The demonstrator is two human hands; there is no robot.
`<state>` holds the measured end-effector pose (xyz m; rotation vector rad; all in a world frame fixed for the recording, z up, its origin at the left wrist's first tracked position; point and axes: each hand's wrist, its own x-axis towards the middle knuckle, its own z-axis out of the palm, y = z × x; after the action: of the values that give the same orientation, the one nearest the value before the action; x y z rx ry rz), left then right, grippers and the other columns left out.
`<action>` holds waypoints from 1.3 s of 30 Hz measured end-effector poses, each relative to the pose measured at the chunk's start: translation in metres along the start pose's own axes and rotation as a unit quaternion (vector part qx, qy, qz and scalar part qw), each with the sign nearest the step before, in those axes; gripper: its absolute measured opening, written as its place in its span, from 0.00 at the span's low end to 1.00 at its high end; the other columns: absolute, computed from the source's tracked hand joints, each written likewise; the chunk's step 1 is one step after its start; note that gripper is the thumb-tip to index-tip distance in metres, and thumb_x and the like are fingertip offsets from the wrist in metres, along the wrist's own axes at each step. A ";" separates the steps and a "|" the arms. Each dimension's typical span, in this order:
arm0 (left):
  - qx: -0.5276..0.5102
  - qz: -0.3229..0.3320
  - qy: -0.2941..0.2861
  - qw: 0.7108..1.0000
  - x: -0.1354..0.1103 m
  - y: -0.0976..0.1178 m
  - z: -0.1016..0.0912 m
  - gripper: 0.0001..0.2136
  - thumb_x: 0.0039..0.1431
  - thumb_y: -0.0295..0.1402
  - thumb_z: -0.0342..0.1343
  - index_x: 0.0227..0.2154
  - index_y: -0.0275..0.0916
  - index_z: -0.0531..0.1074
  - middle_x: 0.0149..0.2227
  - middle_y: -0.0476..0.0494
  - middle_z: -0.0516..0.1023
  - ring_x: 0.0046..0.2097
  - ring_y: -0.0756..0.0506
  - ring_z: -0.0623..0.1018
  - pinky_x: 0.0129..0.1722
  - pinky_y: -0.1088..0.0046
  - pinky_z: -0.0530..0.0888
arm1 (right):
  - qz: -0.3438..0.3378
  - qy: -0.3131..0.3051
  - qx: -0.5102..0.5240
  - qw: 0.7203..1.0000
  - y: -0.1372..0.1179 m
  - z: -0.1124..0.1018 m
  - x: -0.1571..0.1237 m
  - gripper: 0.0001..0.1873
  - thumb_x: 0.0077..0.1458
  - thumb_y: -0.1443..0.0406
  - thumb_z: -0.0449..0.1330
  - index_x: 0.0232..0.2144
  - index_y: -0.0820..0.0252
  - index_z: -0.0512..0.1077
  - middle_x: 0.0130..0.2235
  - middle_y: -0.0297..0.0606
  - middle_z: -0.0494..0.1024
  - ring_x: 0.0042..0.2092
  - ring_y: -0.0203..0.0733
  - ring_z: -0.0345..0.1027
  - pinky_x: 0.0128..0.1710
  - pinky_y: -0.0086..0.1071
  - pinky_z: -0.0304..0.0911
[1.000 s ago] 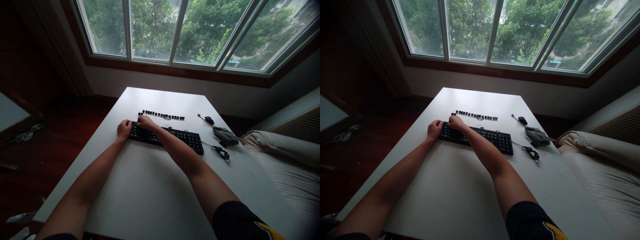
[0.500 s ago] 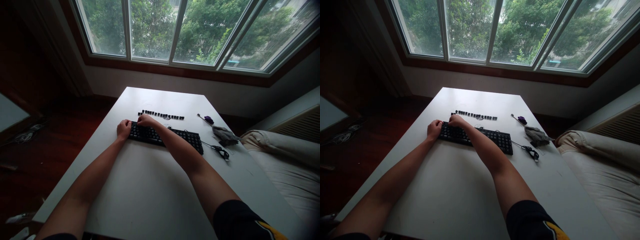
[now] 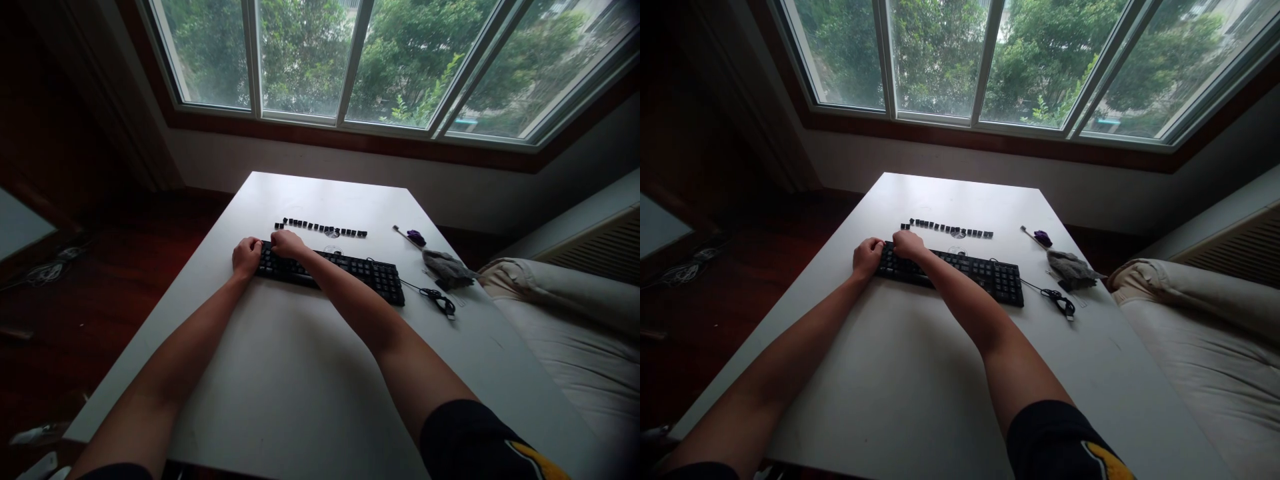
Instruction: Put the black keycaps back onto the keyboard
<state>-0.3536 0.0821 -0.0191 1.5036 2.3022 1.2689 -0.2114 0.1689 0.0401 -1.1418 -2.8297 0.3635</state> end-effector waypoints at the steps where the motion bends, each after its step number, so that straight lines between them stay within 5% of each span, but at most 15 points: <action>1: 0.005 -0.002 -0.001 1.000 0.000 0.000 0.000 0.12 0.64 0.39 0.51 0.37 0.44 0.78 0.41 0.44 0.81 0.42 0.42 0.77 0.44 0.68 0.70 | 0.002 0.001 0.001 1.000 0.000 0.000 0.000 0.11 0.57 0.66 0.61 0.43 0.55 0.78 0.49 0.42 0.79 0.48 0.47 0.72 0.40 0.32 0.65; 6: 0.011 0.000 -0.002 1.000 -0.002 0.003 -0.002 0.11 0.64 0.38 0.51 0.37 0.43 0.78 0.41 0.44 0.82 0.42 0.42 0.78 0.44 0.68 0.71 | -0.003 0.027 0.022 0.999 -0.001 0.004 -0.013 0.10 0.59 0.65 0.61 0.43 0.55 0.78 0.48 0.41 0.78 0.49 0.47 0.71 0.44 0.34 0.66; 13: 0.042 0.068 -0.005 0.997 0.019 0.003 -0.005 0.10 0.63 0.37 0.52 0.38 0.42 0.78 0.41 0.44 0.81 0.41 0.43 0.78 0.44 0.67 0.72 | -0.097 0.259 0.090 0.957 0.014 0.025 -0.115 0.09 0.66 0.64 0.56 0.46 0.56 0.75 0.51 0.43 0.76 0.53 0.46 0.68 0.56 0.40 0.61; 19: 0.126 0.241 -0.085 0.959 0.070 0.018 0.011 0.08 0.61 0.34 0.56 0.38 0.42 0.79 0.43 0.41 0.79 0.46 0.39 0.75 0.51 0.60 0.71 | -0.221 0.238 0.072 0.943 0.022 0.048 -0.196 0.05 0.65 0.64 0.58 0.39 0.56 0.75 0.49 0.43 0.77 0.50 0.47 0.67 0.54 0.44 0.64; 23: 0.188 0.292 -0.125 0.929 0.098 0.031 0.033 0.12 0.59 0.34 0.58 0.45 0.43 0.79 0.48 0.40 0.78 0.52 0.36 0.72 0.52 0.57 0.70 | -0.233 0.272 0.060 0.932 0.029 0.050 -0.195 0.07 0.65 0.66 0.57 0.37 0.55 0.75 0.49 0.42 0.77 0.51 0.46 0.67 0.57 0.46 0.63; 30: 0.238 0.318 -0.158 0.904 0.115 0.043 0.072 0.12 0.58 0.32 0.57 0.43 0.43 0.80 0.49 0.39 0.79 0.54 0.34 0.70 0.52 0.55 0.67 | -0.122 0.339 0.037 0.932 0.047 0.042 -0.181 0.07 0.64 0.66 0.57 0.39 0.55 0.76 0.50 0.44 0.75 0.53 0.49 0.65 0.60 0.49 0.61; 39: 0.237 0.319 -0.137 0.907 0.108 0.050 0.070 0.12 0.62 0.29 0.52 0.45 0.41 0.78 0.46 0.37 0.80 0.50 0.36 0.74 0.52 0.56 0.67 | -0.125 0.329 0.045 0.935 0.042 0.044 -0.181 0.06 0.64 0.65 0.58 0.39 0.55 0.76 0.49 0.43 0.76 0.53 0.48 0.65 0.59 0.47 0.61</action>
<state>-0.3376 0.2169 0.0056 2.5538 2.0825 0.5007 -0.0589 0.0642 -0.0085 -0.6922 -2.2892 0.0653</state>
